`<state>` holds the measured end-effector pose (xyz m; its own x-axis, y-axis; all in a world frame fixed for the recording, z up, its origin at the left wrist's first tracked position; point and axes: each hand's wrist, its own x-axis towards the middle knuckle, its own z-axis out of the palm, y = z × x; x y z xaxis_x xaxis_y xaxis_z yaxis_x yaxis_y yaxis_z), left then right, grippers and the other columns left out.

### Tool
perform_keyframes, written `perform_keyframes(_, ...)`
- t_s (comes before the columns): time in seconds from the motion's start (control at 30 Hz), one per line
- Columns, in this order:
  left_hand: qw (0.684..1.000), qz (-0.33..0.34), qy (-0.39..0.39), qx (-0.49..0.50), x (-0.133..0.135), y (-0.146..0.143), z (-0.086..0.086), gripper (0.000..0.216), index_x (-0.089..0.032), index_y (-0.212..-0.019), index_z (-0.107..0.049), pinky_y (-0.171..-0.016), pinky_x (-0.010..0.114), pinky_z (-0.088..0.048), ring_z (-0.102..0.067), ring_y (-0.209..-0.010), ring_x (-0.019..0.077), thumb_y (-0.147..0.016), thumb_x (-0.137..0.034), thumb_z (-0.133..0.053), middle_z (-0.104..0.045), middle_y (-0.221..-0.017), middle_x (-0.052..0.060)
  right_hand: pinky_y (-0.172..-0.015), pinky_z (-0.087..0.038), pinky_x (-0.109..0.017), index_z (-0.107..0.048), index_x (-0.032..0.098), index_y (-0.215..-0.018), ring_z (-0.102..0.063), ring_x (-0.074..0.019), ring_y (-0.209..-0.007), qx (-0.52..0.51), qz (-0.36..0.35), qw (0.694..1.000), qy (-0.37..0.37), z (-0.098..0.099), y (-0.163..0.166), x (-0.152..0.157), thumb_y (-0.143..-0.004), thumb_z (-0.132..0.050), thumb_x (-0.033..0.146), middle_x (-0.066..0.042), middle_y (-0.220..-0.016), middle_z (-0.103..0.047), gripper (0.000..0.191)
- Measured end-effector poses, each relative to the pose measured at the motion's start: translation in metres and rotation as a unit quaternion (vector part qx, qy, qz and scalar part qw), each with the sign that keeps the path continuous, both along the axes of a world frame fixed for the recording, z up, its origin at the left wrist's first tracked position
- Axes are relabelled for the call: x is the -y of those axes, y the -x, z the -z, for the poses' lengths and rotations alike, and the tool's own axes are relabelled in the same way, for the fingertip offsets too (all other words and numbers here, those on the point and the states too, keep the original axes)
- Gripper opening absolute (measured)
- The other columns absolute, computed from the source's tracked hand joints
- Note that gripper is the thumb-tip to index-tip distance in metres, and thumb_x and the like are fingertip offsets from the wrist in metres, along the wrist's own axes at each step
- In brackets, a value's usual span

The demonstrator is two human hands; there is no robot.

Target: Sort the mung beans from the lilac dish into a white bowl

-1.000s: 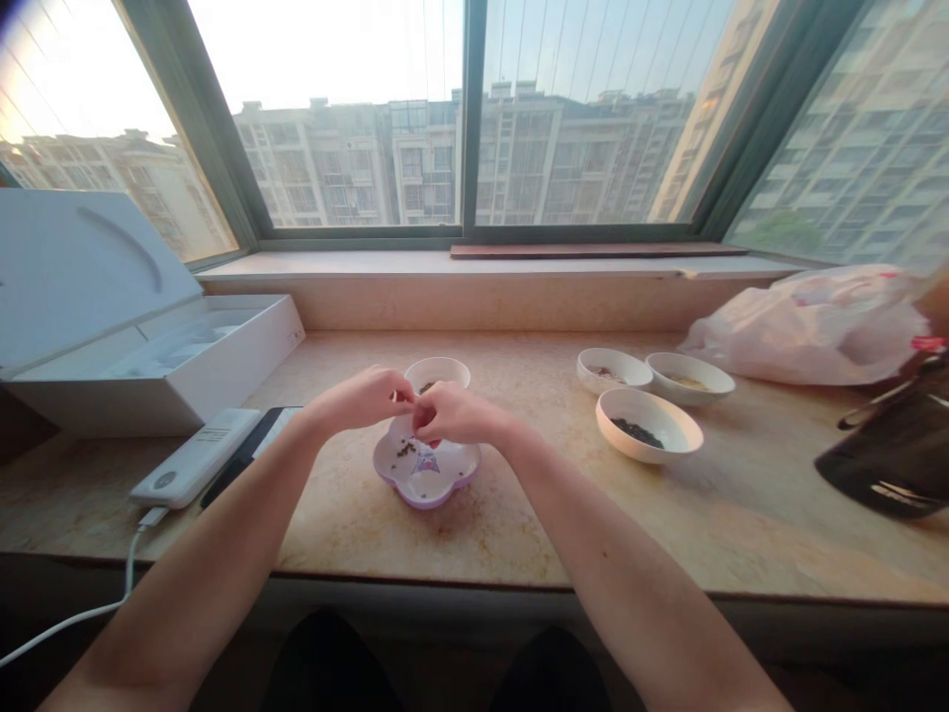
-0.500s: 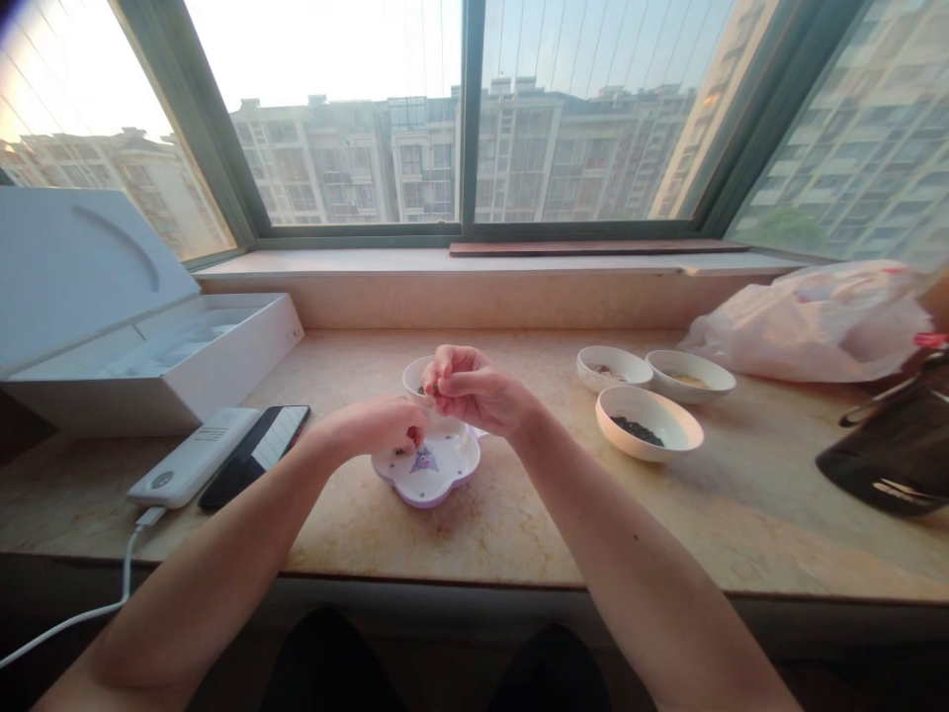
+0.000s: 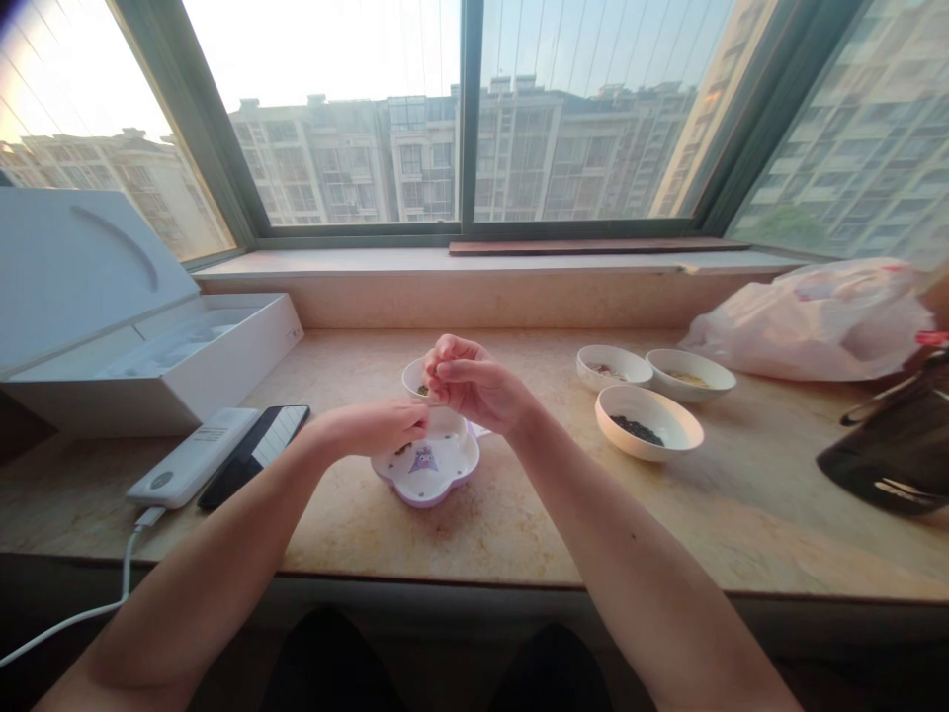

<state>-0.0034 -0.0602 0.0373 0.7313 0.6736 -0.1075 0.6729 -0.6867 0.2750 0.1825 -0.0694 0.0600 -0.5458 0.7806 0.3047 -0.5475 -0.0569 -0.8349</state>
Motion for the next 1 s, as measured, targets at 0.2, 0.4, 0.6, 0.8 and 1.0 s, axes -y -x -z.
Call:
perform_keyframes(0.2, 0.938, 0.044, 0.224, 0.261, -0.003, 0.011, -0.019, 0.027, -0.02, -0.081, -0.044, -0.063, 0.026, -0.036, -0.038, -0.066, 0.0121, -0.099, -0.04, -0.04, -0.041, -0.074, -0.002, -0.061, -0.045, -0.026, -0.064, 0.02, -0.081, -0.055, -0.0107, -0.061, 0.226, 0.234, 0.937, -0.128, 0.015, 0.003, -0.02, -0.073, -0.076, 0.026, 0.003, -0.073, -0.063, 0.016)
perform_keyframes(0.4, 0.801, 0.025, 0.436, 0.411, 0.004, 0.006, -0.025, 0.033, -0.019, -0.077, -0.042, -0.053, 0.025, -0.026, -0.031, -0.057, 0.009, -0.095, -0.044, -0.052, -0.034, -0.068, -0.004, -0.075, -0.045, -0.032, -0.071, 0.018, -0.089, -0.064, -0.0192, -0.08, 0.515, 0.392, 0.712, -0.274, 0.038, 0.005, -0.034, -0.084, -0.061, 0.017, -0.006, -0.084, -0.072, 0.012)
perform_keyframes(0.6, 0.747, 0.048, 0.469, 0.469, 0.011, 0.009, -0.032, 0.034, -0.018, -0.076, -0.048, -0.052, 0.024, -0.029, -0.037, -0.058, 0.0091, -0.09, -0.045, -0.063, -0.04, -0.068, -0.001, -0.084, -0.043, -0.032, -0.073, 0.016, -0.095, -0.062, -0.0221, -0.094, 0.57, 0.392, 0.65, -0.315, 0.035, 0.003, -0.032, -0.085, -0.059, 0.018, -0.011, -0.102, -0.073, 0.017)
perform_keyframes(0.8, 0.72, 0.053, 0.419, 0.55, 0.018, 0.015, -0.041, 0.04, -0.018, -0.079, -0.05, -0.049, 0.022, -0.032, -0.038, -0.054, 0.0073, -0.08, -0.048, -0.076, -0.041, -0.066, -0.004, -0.06, -0.037, -0.027, -0.073, 0.014, -0.075, -0.054, -0.0135, -0.062, 0.543, 0.167, 0.749, -0.339, 0.029, 0.015, -0.011, -0.084, -0.062, 0.024, -0.002, -0.069, -0.067, 0.016)
perform_keyframes(1.0, 0.709, 0.037, 0.395, 0.583, 0.021, 0.02, -0.043, 0.046, -0.021, -0.074, -0.04, -0.048, 0.023, -0.035, -0.035, -0.049, 0.0076, -0.082, -0.054, -0.071, -0.035, -0.06, -0.005, -0.056, -0.037, -0.026, -0.072, 0.016, -0.07, -0.055, -0.013, -0.059, 0.601, 0.07, 0.728, -0.323, 0.045, 0.025, -0.008, -0.079, -0.064, 0.019, -0.002, -0.065, -0.068, 0.013)
